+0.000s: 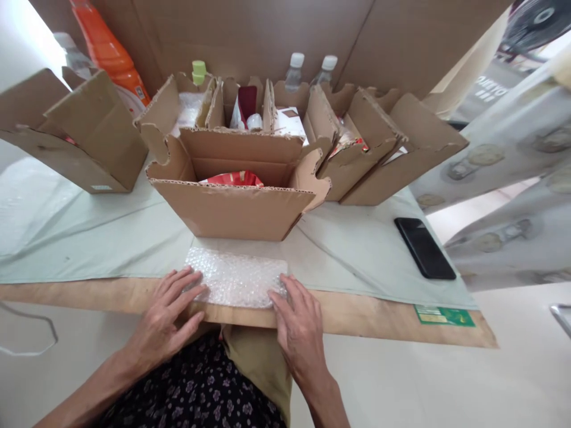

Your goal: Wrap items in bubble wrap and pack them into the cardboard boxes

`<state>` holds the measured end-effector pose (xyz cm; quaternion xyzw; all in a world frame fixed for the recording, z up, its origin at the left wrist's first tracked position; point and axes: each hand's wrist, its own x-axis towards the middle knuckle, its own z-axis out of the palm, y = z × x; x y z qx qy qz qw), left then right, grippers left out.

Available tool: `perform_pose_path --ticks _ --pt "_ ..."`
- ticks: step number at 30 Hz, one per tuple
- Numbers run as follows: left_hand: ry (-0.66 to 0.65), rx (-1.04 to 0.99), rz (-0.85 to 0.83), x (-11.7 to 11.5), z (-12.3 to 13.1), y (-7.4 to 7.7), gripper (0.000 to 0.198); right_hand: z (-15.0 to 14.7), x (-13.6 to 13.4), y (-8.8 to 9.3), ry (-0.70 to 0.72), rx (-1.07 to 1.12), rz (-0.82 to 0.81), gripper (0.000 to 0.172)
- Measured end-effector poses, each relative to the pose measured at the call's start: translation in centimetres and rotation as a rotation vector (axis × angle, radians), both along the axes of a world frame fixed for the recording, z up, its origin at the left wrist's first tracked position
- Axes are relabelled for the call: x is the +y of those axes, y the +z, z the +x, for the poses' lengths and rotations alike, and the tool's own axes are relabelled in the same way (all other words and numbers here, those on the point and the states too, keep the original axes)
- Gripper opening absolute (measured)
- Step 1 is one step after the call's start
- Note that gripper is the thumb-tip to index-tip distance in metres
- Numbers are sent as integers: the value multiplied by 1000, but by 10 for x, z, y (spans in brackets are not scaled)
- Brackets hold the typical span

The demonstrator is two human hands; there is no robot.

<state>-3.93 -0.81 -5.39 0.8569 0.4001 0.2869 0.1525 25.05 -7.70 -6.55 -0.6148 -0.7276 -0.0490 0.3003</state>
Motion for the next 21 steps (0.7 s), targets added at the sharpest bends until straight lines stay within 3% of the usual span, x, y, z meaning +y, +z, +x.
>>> perform_pose_path --ticks 3,8,13,17,21 --pt "-18 15 30 2 3 -2 42 0 0 8 26 59 23 26" --pt "-2 40 87 11 2 -7 37 -16 -8 35 103 135 55 19" --pt "-2 -11 127 12 1 -12 39 -44 -17 53 297 256 -16 15" --pt "-33 -40 139 14 15 -3 28 -48 -21 66 321 356 40 18" --pt "-165 -34 229 37 53 14 17 -49 -28 87 367 368 71 31"
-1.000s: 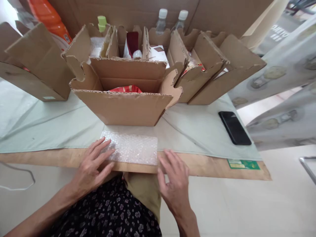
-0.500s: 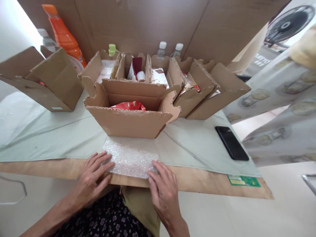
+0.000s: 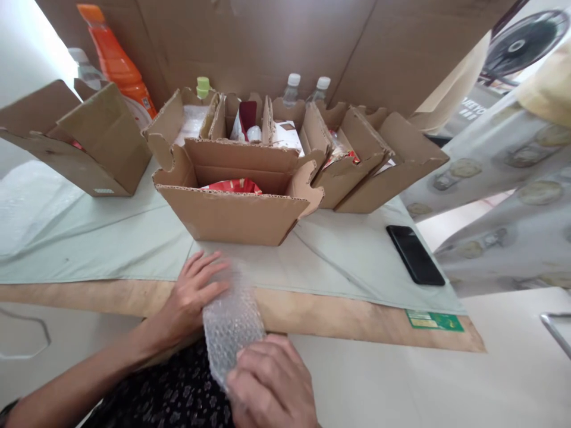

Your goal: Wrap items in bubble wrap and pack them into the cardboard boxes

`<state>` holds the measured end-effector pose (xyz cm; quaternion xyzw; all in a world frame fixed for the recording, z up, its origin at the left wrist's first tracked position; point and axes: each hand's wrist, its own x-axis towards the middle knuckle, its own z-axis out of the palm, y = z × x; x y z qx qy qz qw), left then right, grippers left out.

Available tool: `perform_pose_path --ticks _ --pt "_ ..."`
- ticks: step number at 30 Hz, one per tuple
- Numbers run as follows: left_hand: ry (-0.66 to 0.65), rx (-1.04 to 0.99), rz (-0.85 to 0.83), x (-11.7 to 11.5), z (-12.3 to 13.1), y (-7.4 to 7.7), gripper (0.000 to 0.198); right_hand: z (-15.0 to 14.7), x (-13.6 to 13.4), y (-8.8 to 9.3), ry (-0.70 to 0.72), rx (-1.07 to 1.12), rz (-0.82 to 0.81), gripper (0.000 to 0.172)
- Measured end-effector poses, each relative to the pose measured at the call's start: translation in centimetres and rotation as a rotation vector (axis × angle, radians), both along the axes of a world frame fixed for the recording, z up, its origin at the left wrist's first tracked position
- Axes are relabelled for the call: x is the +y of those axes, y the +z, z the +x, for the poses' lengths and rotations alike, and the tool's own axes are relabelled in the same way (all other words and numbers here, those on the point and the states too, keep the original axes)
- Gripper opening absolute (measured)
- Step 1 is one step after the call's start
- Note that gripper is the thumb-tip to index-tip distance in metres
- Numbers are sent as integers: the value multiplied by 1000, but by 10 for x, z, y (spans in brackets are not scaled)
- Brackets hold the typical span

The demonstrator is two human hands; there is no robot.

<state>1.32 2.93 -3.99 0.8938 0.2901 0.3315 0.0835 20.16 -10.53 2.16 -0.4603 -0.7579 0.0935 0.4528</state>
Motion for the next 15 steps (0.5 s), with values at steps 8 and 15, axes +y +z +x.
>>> perform_pose_path --ticks 8,15 --pt "-94 220 -276 -1 -12 11 70 -18 11 -21 -22 -149 -87 31" --pt "-207 -87 -619 -53 -26 18 61 -6 24 -44 -109 -101 -156 23"
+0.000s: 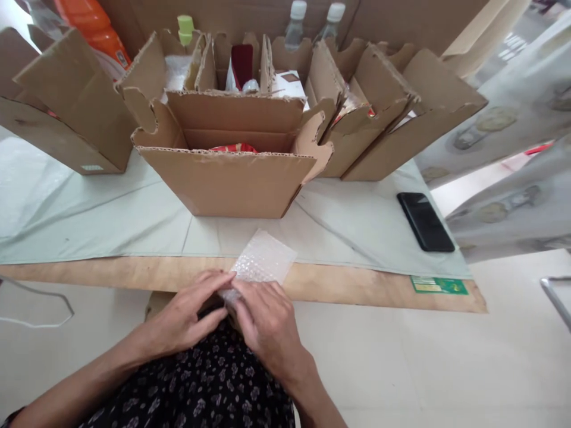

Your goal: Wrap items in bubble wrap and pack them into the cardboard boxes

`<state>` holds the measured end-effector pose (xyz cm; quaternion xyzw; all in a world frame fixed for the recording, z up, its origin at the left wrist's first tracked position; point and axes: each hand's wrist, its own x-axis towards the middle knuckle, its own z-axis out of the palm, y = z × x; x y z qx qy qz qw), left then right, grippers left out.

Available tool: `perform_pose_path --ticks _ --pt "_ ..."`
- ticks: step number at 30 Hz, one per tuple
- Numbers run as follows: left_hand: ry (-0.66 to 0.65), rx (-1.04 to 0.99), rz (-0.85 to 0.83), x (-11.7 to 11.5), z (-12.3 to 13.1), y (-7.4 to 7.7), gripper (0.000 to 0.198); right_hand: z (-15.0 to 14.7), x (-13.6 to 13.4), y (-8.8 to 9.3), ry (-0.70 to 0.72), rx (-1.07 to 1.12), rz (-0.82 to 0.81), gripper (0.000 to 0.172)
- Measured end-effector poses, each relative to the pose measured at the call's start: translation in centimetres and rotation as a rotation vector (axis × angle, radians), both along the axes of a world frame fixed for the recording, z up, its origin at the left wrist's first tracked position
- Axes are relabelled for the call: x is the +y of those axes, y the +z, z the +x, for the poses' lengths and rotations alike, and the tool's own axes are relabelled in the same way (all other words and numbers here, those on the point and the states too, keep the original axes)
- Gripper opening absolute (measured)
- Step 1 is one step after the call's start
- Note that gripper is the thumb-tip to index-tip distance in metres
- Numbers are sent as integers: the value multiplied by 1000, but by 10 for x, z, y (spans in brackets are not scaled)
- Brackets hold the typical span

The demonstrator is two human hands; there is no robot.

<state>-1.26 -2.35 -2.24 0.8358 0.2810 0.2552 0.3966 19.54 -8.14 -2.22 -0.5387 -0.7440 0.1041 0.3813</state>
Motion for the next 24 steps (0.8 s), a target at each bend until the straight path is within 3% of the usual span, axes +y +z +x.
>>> perform_pose_path --ticks 3,7,12,17,19,24 --pt "169 37 80 7 19 -11 41 15 2 -8 -174 27 -4 29" --pt "264 123 267 13 28 -17 41 21 -9 -10 -387 60 129 28" --pt "304 150 341 8 29 -20 42 0 -31 -9 -211 -4 164 25" --pt "332 169 342 10 28 -18 45 -8 -28 -29 -169 -204 58 23" --pt "286 128 321 11 22 -13 49 -4 -23 -33 -179 -183 71 24" --pt "-20 50 370 14 7 -6 54 9 -13 -27 -152 72 18 25"
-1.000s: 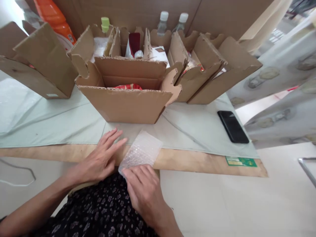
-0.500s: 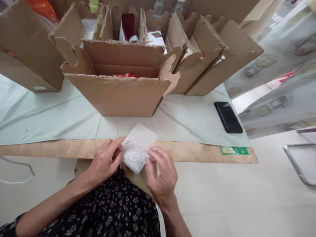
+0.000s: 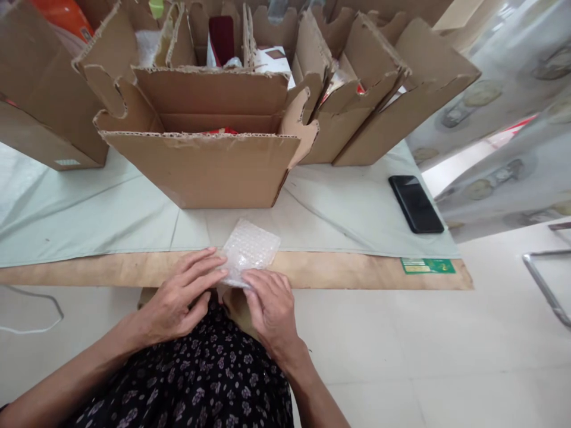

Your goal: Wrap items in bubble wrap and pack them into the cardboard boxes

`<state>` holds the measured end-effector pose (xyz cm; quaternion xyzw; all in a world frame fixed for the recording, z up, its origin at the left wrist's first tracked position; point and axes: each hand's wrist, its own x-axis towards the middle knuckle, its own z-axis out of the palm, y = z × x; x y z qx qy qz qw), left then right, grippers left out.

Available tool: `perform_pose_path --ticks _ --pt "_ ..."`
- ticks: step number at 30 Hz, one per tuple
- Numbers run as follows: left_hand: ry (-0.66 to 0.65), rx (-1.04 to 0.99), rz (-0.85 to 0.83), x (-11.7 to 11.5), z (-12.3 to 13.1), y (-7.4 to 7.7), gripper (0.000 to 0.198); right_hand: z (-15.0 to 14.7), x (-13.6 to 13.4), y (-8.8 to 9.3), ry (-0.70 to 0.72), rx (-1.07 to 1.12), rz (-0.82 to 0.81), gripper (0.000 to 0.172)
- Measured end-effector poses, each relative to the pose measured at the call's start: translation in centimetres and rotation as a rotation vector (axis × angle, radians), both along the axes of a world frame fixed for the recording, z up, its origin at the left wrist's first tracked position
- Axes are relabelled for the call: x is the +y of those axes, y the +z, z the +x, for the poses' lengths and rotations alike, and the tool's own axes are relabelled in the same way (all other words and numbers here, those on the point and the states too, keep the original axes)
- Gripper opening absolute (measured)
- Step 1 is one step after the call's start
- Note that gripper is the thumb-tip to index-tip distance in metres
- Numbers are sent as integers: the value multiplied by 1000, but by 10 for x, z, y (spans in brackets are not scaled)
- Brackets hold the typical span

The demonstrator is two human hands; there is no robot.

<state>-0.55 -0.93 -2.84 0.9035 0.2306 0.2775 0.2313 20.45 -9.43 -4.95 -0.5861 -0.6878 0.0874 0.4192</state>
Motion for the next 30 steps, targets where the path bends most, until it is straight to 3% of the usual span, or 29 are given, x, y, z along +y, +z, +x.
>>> perform_pose_path --ticks 4,8,10,14,18,20,23,26,30 --pt "70 -9 -26 10 10 -5 37 5 2 5 -70 118 -84 22" --pt "180 82 -148 23 27 -5 35 4 -5 7 -225 -86 61 33" --pt "198 122 -187 31 33 -5 38 2 -7 8 -209 -199 84 34" --pt "211 126 -185 42 42 -9 41 1 4 3 -138 -336 -20 29" --pt "310 -17 -219 34 38 -9 38 9 20 -5 -164 -331 -25 25" --pt "392 -158 -332 21 32 -5 38 13 23 -4 -172 -240 -4 21" --pt "448 -320 -704 1 24 2 42 13 20 3 -199 39 -59 19" --pt "351 -387 -1064 -9 26 6 51 3 14 10 -172 314 -197 20" --pt "254 -507 -1220 -7 36 6 38 -4 8 15 -85 362 -250 18"
